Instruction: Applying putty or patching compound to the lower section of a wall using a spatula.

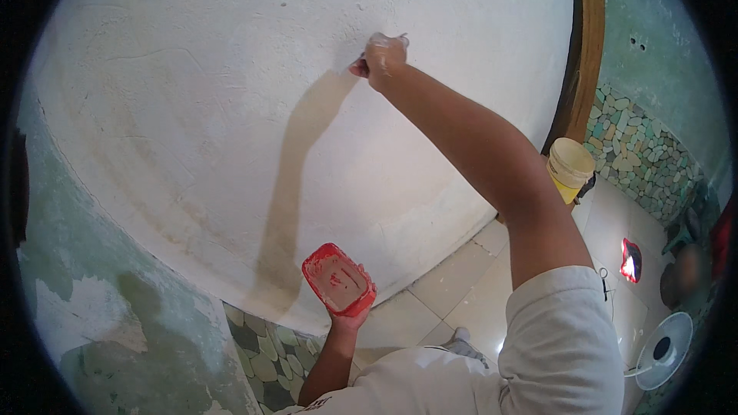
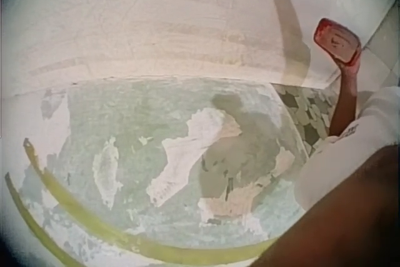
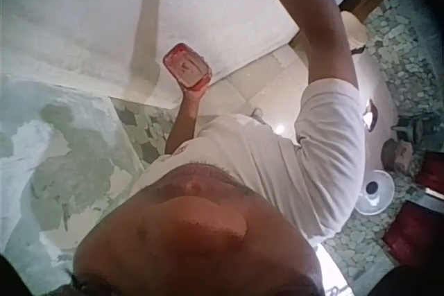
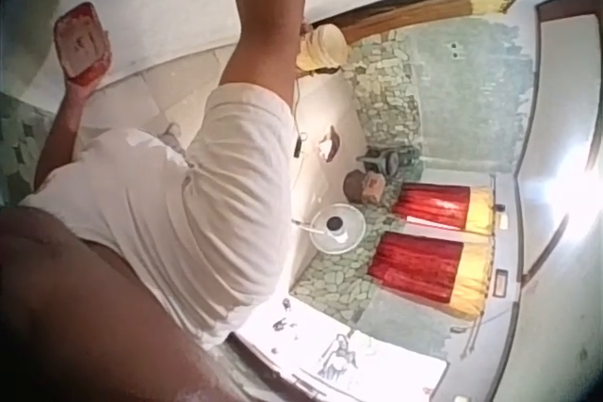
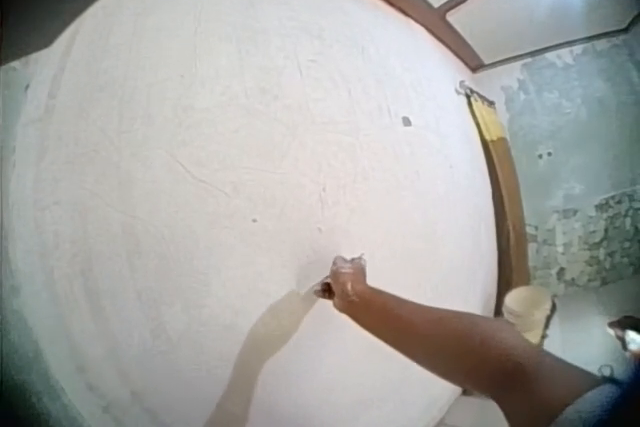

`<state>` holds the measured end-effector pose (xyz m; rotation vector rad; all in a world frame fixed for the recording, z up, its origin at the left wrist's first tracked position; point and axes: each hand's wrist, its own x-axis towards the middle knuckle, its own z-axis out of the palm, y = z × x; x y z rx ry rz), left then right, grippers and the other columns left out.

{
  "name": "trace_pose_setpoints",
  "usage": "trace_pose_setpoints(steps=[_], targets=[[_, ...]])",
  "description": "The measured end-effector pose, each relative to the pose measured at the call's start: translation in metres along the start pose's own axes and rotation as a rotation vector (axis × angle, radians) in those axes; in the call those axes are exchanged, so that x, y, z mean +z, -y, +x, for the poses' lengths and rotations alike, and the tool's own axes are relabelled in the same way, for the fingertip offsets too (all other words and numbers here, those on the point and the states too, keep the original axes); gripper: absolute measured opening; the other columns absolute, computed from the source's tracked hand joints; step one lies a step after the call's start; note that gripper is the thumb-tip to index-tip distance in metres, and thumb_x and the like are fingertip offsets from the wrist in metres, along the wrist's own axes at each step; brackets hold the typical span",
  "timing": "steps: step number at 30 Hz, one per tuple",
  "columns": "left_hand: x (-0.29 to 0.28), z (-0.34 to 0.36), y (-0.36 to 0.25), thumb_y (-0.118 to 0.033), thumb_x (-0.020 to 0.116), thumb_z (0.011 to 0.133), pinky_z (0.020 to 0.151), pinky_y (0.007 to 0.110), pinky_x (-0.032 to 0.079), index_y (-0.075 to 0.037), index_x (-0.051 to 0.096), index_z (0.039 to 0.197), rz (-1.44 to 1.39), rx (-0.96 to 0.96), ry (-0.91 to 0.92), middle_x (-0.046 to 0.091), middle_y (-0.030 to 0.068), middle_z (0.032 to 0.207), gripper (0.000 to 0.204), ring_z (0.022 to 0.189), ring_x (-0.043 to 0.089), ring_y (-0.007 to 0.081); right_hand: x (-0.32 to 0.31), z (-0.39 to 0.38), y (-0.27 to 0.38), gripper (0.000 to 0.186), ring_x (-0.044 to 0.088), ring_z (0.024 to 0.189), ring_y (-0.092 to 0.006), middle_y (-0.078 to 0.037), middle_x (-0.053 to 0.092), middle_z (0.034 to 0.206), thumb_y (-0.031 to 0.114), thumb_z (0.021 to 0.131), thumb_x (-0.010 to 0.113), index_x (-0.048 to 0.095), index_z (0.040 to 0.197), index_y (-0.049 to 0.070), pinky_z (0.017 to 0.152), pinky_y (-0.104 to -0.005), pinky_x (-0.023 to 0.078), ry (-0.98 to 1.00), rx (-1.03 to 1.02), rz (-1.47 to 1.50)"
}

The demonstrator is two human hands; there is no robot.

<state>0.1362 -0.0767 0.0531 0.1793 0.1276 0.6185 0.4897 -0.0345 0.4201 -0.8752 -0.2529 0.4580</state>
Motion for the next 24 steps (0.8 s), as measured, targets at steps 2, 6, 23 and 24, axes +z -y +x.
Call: trace_pose_setpoints(steps=[2,6,23,24], targets=[[-0.002,0.001,0.003,-0.055,0.057,0.092,0.099,0.052,0.047,-0.02,0.057,0.133,0.025,0.005,0.047,0.061,0.0101,0.132,0.054,0.118,0.059,0.0305,0.02,0.018,0.001,0.029,0.059,0.058,-0.0257,-0.019,0.056,0.083,0.016,0.095,0.05,0.037,0.116,0.0,0.048,-0.0425,0.058,0.015,-0.007,0.037],[0.001,0.01,0.016,-0.053,0.057,0.092,0.1,0.052,0.046,-0.022,0.056,0.135,-0.01,-0.036,0.022,0.06,0.0097,0.134,0.053,0.12,0.058,0.0304,0.03,0.092,0.028,0.021,0.062,0.077,-0.0154,-0.013,0.066,0.088,0.019,0.098,0.051,0.054,0.104,0.0,0.076,-0.0372,0.057,0.177,-0.446,-0.676],[-0.003,0.007,-0.002,-0.056,0.06,0.089,0.098,0.052,0.047,-0.019,0.058,0.132,-0.031,0.007,-0.003,0.061,0.0121,0.132,0.057,0.118,0.059,0.0318,0.0,0.003,0.075,0.016,0.062,0.064,-0.0247,-0.015,0.059,0.079,0.018,0.1,0.047,0.043,0.104,0.003,0.061,-0.0368,0.06,0.212,-0.619,-0.254],[-0.006,0.008,-0.003,-0.057,0.061,0.088,0.098,0.052,0.047,-0.019,0.058,0.133,-0.032,0.002,-0.022,0.061,0.0123,0.133,0.059,0.118,0.059,0.0318,-0.009,-0.009,0.076,0.028,0.064,0.069,-0.0256,-0.015,0.059,0.082,0.029,0.098,0.052,0.043,0.109,0.004,0.061,-0.0392,0.06,0.245,-0.59,-0.361]])
